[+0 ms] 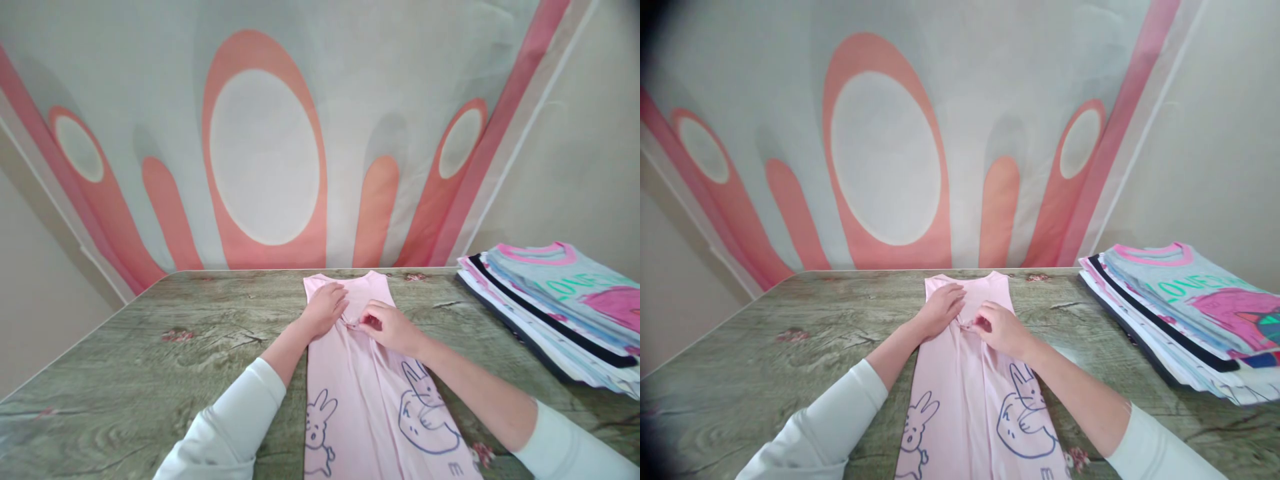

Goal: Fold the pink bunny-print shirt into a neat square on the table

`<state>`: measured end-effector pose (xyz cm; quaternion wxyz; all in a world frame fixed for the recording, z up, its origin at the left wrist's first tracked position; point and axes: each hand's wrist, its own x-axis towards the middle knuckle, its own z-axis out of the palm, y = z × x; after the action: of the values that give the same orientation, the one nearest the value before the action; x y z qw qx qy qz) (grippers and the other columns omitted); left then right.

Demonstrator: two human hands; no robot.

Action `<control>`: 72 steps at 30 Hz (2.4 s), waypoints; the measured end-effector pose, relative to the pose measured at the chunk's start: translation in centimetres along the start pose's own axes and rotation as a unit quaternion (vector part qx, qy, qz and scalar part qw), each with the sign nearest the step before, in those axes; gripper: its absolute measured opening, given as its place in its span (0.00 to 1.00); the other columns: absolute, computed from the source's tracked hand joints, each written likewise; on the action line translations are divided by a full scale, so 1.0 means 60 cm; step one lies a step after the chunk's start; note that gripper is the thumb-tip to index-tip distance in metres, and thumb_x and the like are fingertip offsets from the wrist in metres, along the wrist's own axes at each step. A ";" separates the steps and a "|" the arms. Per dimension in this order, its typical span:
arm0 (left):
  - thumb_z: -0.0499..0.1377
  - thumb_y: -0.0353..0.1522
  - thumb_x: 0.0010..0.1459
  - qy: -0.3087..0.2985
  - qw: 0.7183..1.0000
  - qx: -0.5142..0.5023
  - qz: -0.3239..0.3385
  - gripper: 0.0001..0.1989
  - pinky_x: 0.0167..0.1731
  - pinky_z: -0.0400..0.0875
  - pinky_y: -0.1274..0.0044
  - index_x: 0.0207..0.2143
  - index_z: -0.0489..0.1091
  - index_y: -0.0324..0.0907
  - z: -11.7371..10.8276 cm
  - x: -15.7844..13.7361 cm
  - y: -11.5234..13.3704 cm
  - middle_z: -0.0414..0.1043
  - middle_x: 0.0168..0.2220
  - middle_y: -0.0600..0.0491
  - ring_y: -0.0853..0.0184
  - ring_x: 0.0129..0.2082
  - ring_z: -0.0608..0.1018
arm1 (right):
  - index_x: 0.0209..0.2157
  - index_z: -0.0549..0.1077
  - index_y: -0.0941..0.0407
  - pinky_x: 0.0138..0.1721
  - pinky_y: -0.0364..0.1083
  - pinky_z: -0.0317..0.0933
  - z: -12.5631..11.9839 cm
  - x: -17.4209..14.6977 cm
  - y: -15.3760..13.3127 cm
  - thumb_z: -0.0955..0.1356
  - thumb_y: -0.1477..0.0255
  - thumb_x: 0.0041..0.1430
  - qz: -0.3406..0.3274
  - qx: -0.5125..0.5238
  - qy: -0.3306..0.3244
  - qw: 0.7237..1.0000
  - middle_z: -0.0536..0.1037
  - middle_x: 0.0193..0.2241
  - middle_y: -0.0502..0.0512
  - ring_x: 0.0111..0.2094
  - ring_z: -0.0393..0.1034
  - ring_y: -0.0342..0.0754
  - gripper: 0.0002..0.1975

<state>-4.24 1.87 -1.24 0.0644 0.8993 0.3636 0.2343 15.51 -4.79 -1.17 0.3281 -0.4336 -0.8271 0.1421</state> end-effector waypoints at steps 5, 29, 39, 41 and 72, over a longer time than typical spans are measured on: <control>0.54 0.30 0.55 0.020 0.995 -0.093 0.007 0.08 0.41 0.65 0.77 0.37 0.71 0.40 -0.015 0.004 0.013 0.71 0.36 0.51 0.67 0.39 0.72 | 0.30 0.70 0.55 0.29 0.42 0.60 0.007 -0.012 0.010 0.67 0.76 0.51 0.020 0.023 0.008 0.999 0.69 0.28 0.50 0.27 0.65 0.42 0.02; 0.58 0.32 0.52 -0.102 0.937 0.142 -0.301 0.09 0.38 0.70 0.71 0.34 0.75 0.38 -0.034 0.093 -0.007 0.74 0.38 0.41 0.58 0.40 0.76 | 0.31 0.69 0.55 0.33 0.44 0.60 0.015 -0.018 0.003 0.65 0.80 0.48 0.025 0.028 0.028 0.999 0.69 0.29 0.51 0.32 0.65 0.46 0.07; 0.54 0.27 0.54 -0.134 0.930 0.168 -0.299 0.10 0.38 0.71 0.70 0.37 0.73 0.34 -0.022 0.111 -0.015 0.74 0.39 0.38 0.56 0.42 0.76 | 0.31 0.68 0.55 0.34 0.45 0.60 0.011 -0.017 0.004 0.65 0.80 0.48 0.023 0.026 0.026 0.999 0.69 0.30 0.52 0.33 0.65 0.46 0.08; 0.53 0.27 0.56 -0.136 0.932 0.168 -0.290 0.10 0.39 0.70 0.70 0.37 0.73 0.34 -0.023 0.110 -0.016 0.73 0.39 0.38 0.56 0.42 0.76 | 0.31 0.68 0.54 0.34 0.45 0.60 0.011 -0.017 0.005 0.65 0.80 0.48 0.023 0.028 0.026 0.999 0.69 0.30 0.51 0.33 0.65 0.46 0.08; 0.55 0.29 0.57 -0.112 0.990 0.014 0.083 0.07 0.43 0.63 0.76 0.38 0.70 0.44 -0.058 -0.020 0.079 0.68 0.40 0.52 0.65 0.42 0.69 | 0.29 0.68 0.55 0.33 0.44 0.59 0.009 -0.021 0.009 0.65 0.80 0.46 0.029 0.020 0.029 0.999 0.67 0.29 0.51 0.32 0.64 0.46 0.07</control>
<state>-3.63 -2.57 2.72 0.0724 0.9477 0.2815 0.1320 16.00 -5.46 -2.35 0.3563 -0.4547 -0.8013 0.1553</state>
